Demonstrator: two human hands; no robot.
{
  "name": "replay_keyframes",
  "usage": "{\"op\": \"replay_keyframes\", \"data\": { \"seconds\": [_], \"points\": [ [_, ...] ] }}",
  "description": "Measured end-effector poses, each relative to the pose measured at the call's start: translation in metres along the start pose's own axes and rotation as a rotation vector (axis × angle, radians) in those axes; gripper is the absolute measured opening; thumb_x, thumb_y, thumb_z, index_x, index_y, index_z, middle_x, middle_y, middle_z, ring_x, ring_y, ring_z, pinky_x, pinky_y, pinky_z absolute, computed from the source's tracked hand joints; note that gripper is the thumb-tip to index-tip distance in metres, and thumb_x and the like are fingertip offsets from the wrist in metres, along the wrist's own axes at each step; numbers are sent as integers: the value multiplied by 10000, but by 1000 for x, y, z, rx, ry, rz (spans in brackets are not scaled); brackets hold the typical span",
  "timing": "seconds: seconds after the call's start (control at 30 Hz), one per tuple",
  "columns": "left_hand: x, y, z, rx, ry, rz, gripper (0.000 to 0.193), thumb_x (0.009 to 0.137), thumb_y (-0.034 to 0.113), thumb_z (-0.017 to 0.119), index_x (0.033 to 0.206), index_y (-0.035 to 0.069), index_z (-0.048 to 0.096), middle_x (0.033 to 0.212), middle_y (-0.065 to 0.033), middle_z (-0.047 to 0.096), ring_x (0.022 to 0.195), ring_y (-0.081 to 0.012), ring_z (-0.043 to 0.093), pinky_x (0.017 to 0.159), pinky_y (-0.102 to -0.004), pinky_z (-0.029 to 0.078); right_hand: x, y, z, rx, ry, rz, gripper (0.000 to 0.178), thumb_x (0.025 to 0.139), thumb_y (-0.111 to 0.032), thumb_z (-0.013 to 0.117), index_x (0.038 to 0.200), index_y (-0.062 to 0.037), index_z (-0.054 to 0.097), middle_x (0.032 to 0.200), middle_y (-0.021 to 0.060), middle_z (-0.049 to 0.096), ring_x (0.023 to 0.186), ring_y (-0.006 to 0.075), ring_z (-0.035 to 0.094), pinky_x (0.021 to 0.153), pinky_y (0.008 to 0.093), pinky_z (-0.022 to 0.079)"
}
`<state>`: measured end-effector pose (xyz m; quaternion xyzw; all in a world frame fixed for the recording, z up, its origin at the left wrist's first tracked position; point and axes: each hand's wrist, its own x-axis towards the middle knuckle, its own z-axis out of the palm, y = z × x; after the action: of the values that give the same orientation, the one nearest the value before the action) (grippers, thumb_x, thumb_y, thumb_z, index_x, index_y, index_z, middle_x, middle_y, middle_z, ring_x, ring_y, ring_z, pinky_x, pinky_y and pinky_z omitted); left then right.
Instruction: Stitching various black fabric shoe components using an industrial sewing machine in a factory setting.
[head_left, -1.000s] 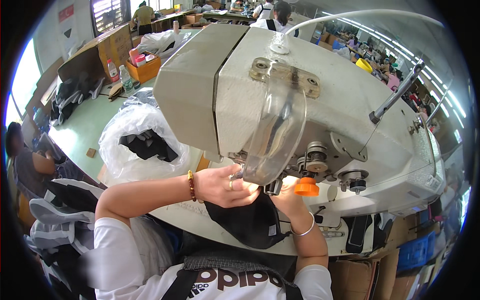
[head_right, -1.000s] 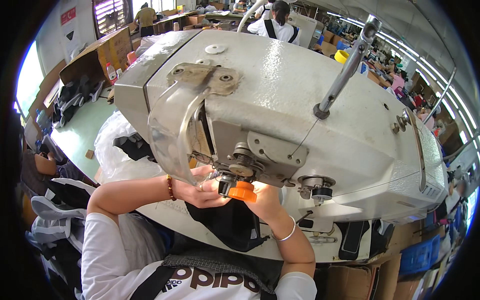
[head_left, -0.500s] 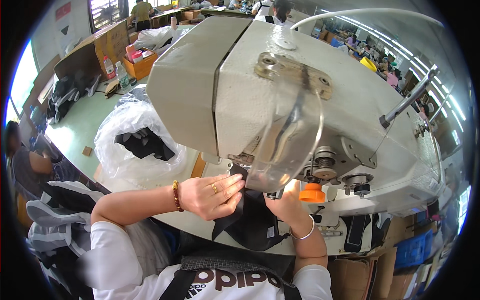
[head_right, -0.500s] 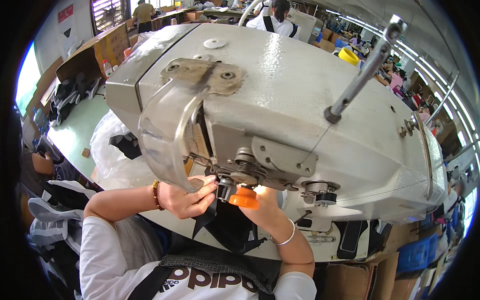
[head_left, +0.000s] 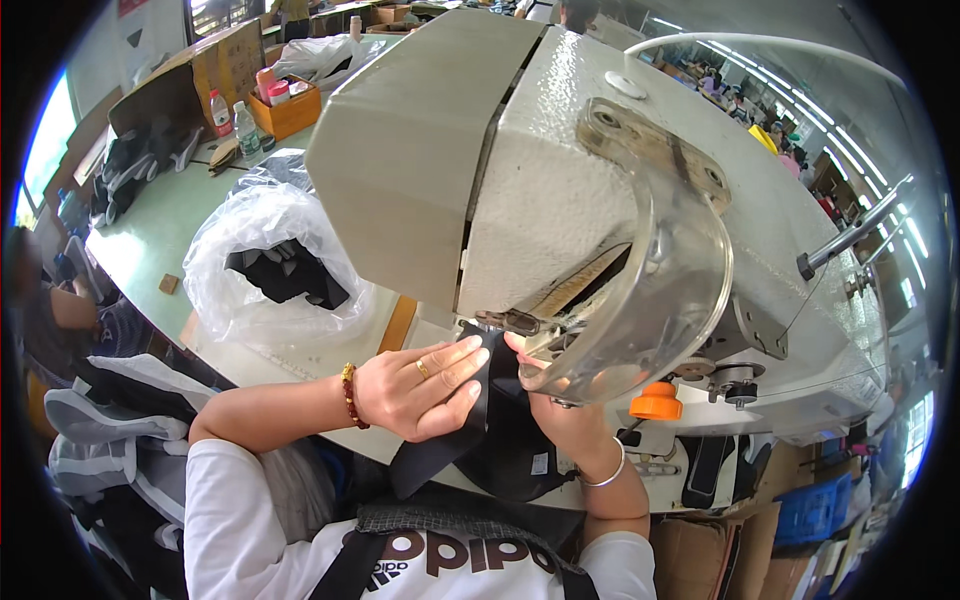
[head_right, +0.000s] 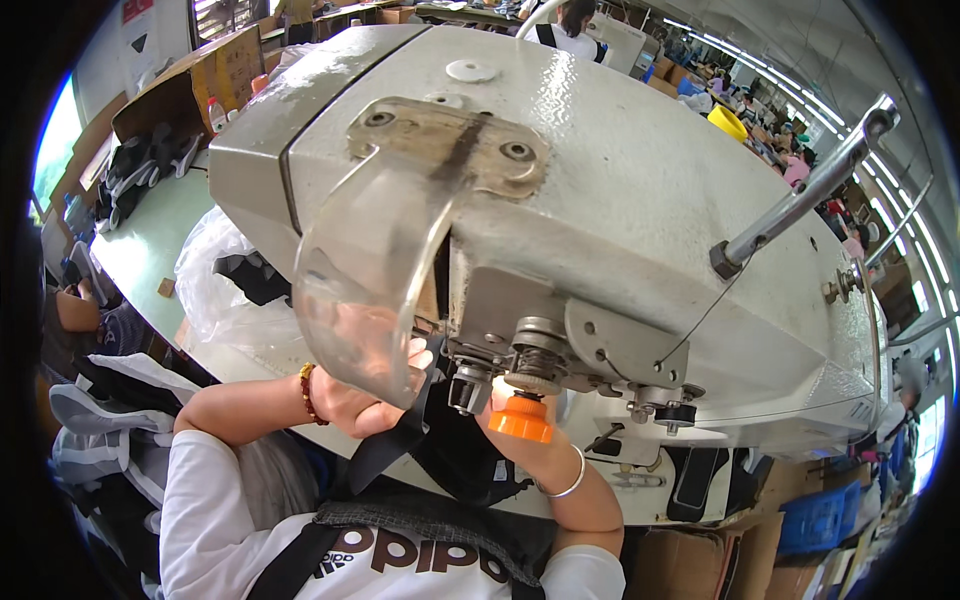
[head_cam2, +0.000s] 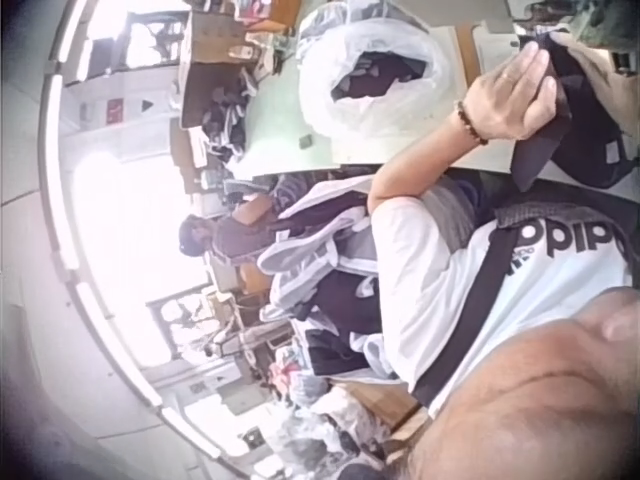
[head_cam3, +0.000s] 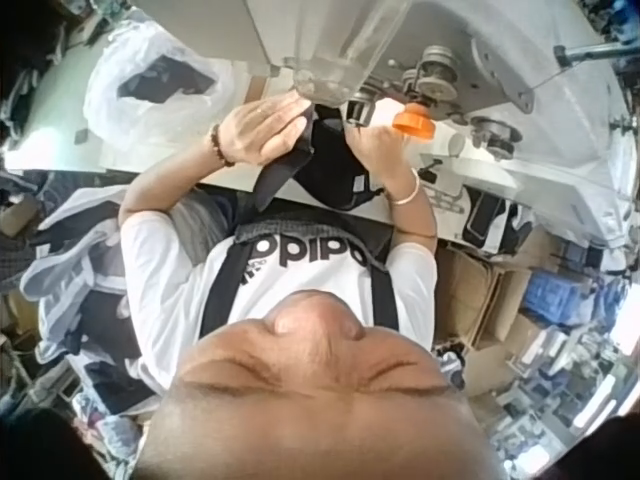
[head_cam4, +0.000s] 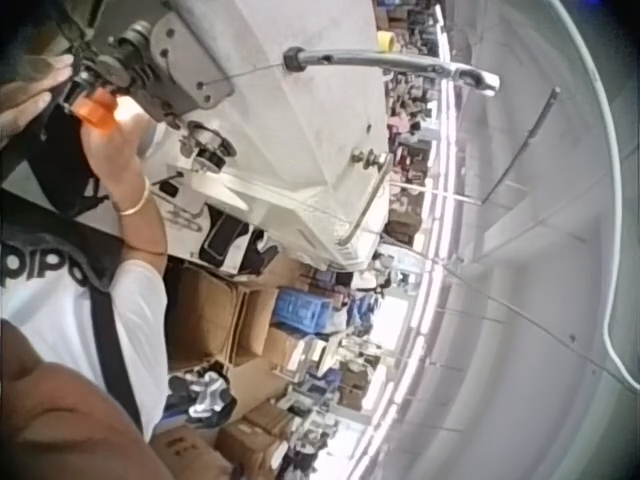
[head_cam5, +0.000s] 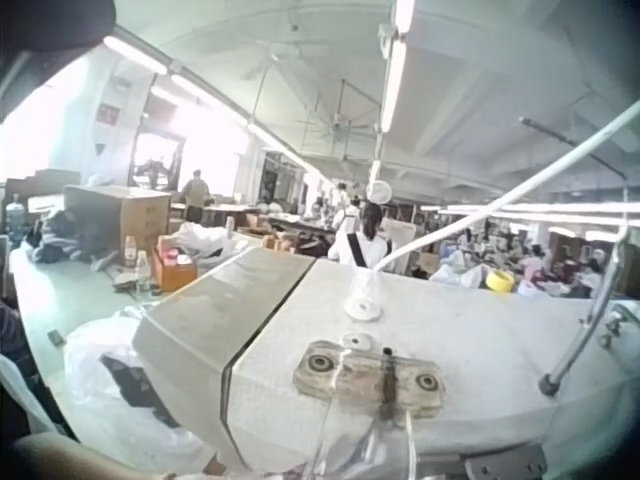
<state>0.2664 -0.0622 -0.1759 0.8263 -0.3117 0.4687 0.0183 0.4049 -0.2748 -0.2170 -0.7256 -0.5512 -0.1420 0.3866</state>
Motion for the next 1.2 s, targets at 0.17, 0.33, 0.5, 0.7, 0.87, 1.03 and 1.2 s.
{"op": "replay_keyframes", "data": {
  "seconds": [0.17, 0.33, 0.5, 0.7, 0.87, 1.03, 1.2],
  "points": [
    [-9, 2, 10, 51, -70, -13, 118, 864, 82, 659, 925, 32, 572, 1024, -211, 714, 971, -295, 726, 799, -348, 637, 11, -17, -1, -91, 7, 10, 301, 899, 13, 665, 1163, -110, 741, 1053, 79, 751, 860, 225, 712, 822, 349, 547],
    [-12, 0, 16, 110, -95, -34, 179, 827, 63, 677, 993, -3, 679, 1076, -162, 689, 1048, -276, 692, 879, -354, 614, 17, -21, -4, -110, 58, -65, 300, 868, -4, 696, 1141, -116, 754, 1035, 63, 753, 758, 226, 677, 768, 351, 528],
    [-9, -3, 13, 110, -134, -40, 203, 798, 28, 683, 992, -28, 701, 1082, -157, 680, 1050, -281, 690, 838, -346, 613, 5, -17, 0, -152, -3, 35, 187, 848, -12, 703, 1012, -85, 753, 1061, 34, 749, 853, 233, 677, 848, 376, 511],
    [-8, -4, 15, 15, -86, -113, 211, 765, 23, 686, 963, -45, 703, 1080, -174, 677, 1026, -296, 699, 835, -352, 616, 6, -10, 4, -41, 2, 27, 270, 863, 9, 673, 1113, -76, 728, 1175, 50, 726, 1008, 234, 684, 947, 381, 483],
    [2, -1, 2, 56, -90, -30, 234, 751, 17, 692, 969, -68, 703, 1035, -187, 683, 996, -320, 711, 827, -359, 634, 12, -25, -9, -81, 1, 8, 332, 851, 37, 656, 1154, -82, 719, 1145, 60, 719, 930, 247, 672, 901, 390, 487],
    [1, 0, 4, 62, -75, -41, 242, 754, 26, 699, 973, -77, 707, 1024, -188, 685, 997, -325, 713, 826, -361, 633, 12, -24, -14, -20, 29, -29, 152, 688, -92, 743, 823, -41, 696, 862, 92, 670, 828, 293, 637, 739, 401, 489],
    [-3, 0, 10, 72, -70, -45, 231, 764, 24, 696, 973, -72, 711, 1025, -179, 685, 1007, -320, 712, 819, -358, 633, 9, -8, -5, 293, -1, -26, 430, 789, -219, 776, 1160, -30, 667, 1167, 116, 659, 910, 238, 678, 770, 323, 558]
  ]
}}
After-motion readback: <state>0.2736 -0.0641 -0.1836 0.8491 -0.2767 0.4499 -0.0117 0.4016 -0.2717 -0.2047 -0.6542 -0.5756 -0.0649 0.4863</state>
